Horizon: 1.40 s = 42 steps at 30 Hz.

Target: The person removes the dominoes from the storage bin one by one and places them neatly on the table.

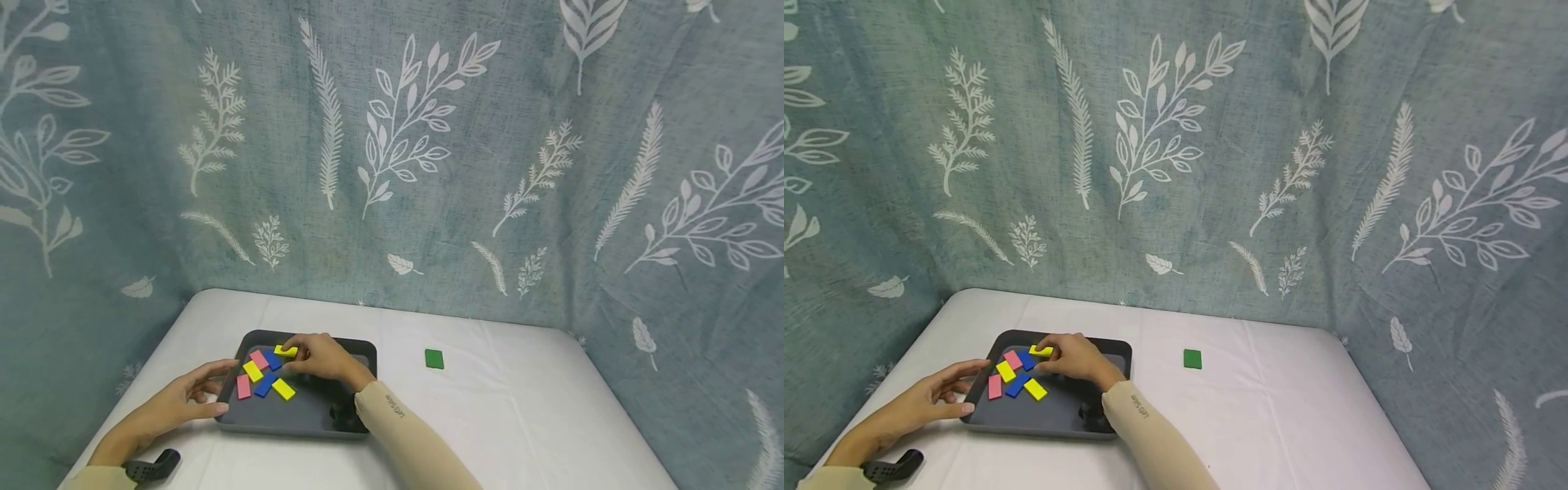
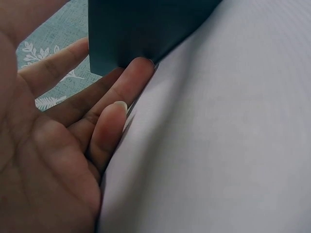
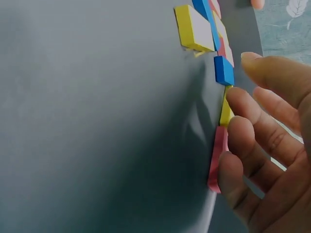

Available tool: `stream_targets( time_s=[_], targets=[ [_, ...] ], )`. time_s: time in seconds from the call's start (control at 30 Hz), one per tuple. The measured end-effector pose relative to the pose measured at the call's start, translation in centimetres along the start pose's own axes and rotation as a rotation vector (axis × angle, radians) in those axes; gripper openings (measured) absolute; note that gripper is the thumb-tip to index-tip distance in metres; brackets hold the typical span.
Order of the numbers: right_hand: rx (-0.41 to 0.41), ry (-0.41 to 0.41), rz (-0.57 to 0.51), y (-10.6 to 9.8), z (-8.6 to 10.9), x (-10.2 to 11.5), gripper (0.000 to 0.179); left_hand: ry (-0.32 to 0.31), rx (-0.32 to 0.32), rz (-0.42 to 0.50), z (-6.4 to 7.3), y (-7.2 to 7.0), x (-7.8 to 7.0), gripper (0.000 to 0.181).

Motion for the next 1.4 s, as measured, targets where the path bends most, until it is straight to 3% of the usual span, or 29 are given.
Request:
stream_targets(
  time_s=[0.17,0.43,0.67,1.4],
  targets=[
    [0.033,0.018,-0.022,0.8,-0.7,0.4,0.041,0.005,0.001,0.011,0.0,-0.1,-0.1,0.086],
    [0.048,0.05,0.096,1.5,-1.7,0.7,0.045,-0.015,0.0,0.028,-0.2,-0.2,0.0,0.085],
    [0.066,0.12,0.105,1.5,-2.1,0.7,0.049,0.005,0.002,0.028,-0.3,-0.2,0.0,0.086],
    [0.047,0.06,0.201,1.7,-2.2,1.2,0.046,-0.015,0.006,0.022,-0.2,-0.3,0.4,0.088]
  ],
)
Point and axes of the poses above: each hand's wrist, its own z-axis away from the middle knuckle, its own y-axis out of the palm, x = y × z, the point moved 6 cm from there along -z, towards the middle knuckle, and after that the axes turned 15 degrees about y, right-handed, at the moved point
